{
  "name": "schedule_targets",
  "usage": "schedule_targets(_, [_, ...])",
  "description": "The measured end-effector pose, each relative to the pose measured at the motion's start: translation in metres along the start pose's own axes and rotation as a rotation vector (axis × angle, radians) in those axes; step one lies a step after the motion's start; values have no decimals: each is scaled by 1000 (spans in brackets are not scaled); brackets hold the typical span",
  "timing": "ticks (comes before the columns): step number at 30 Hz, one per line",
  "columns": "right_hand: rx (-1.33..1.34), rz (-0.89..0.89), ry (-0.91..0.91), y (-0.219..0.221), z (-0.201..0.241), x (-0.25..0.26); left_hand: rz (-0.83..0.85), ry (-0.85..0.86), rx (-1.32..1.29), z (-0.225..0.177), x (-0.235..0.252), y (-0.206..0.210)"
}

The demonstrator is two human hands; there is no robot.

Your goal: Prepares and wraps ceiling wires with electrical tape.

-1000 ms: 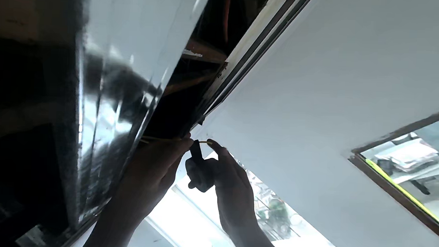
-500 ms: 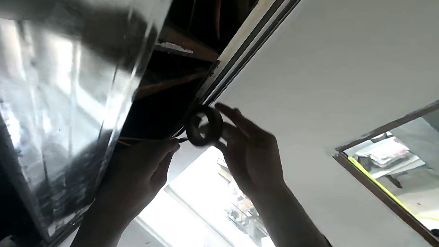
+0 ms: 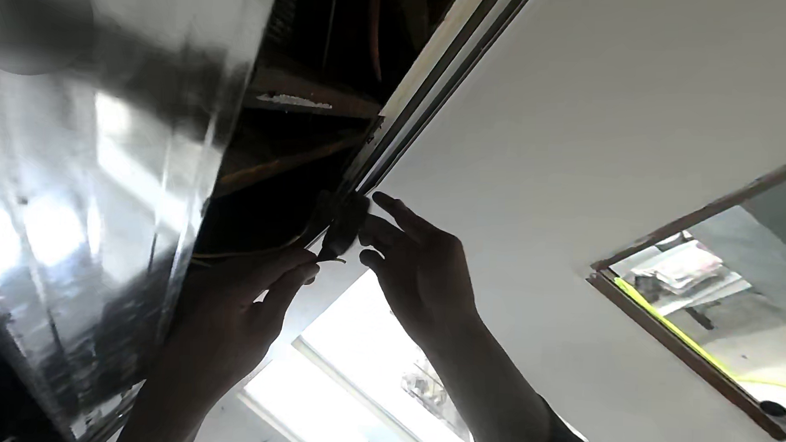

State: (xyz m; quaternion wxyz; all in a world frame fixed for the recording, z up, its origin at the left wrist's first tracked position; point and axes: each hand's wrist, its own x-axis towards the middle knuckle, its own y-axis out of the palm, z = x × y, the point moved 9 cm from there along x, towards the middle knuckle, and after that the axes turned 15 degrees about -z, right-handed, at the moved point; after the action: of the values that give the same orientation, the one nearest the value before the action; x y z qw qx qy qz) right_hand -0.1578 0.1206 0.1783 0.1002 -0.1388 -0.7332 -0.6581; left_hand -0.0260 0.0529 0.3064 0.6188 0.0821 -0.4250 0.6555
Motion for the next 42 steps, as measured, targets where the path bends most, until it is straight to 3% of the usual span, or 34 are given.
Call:
schedule_targets(2, [-35,15,-42,-5,9,-14,-12,-60,-28,-2,3,2])
schedule_targets(6, [-357,78,-360,-13,12,-36,-17,-85,26,-13,11,2])
schedule_targets(9, [-524,67,-405,-14,7,-37,-31,-62,-9,-14,14,3])
schedule_targets(14, [-400,30,-29,-2,1,-21,-5,21,20,-15,8,2])
schedule_targets(19, [-32,-115,218,-4,13,-3,1,28,71,-6,2,7])
schedule_targets(21, [17,-164,162,-16,20,-7,13,-41,69,-4,5,7])
schedule_targets(23, [-68,-151,-84,-31,30,-19,-7,-85,43,-11,9,5])
schedule_targets(25, [-323,-8,-382,-31,34,-34,-18,-92,-14,-16,11,4])
schedule_targets(27, [-612,66,-524,-21,27,-38,-1,-136,-73,-13,11,2])
schedule_targets(29, [-721,85,-442,-11,18,-30,22,-168,-110,-13,10,2])
schedule_targets(32, [-451,87,-208,0,16,-15,27,-121,-121,-13,7,3])
schedule_targets(35, [-201,89,-125,-1,22,-14,27,-118,-39,-4,5,4])
schedule_targets(42, [-561,165,-338,-16,14,-42,16,-180,50,-8,-5,14])
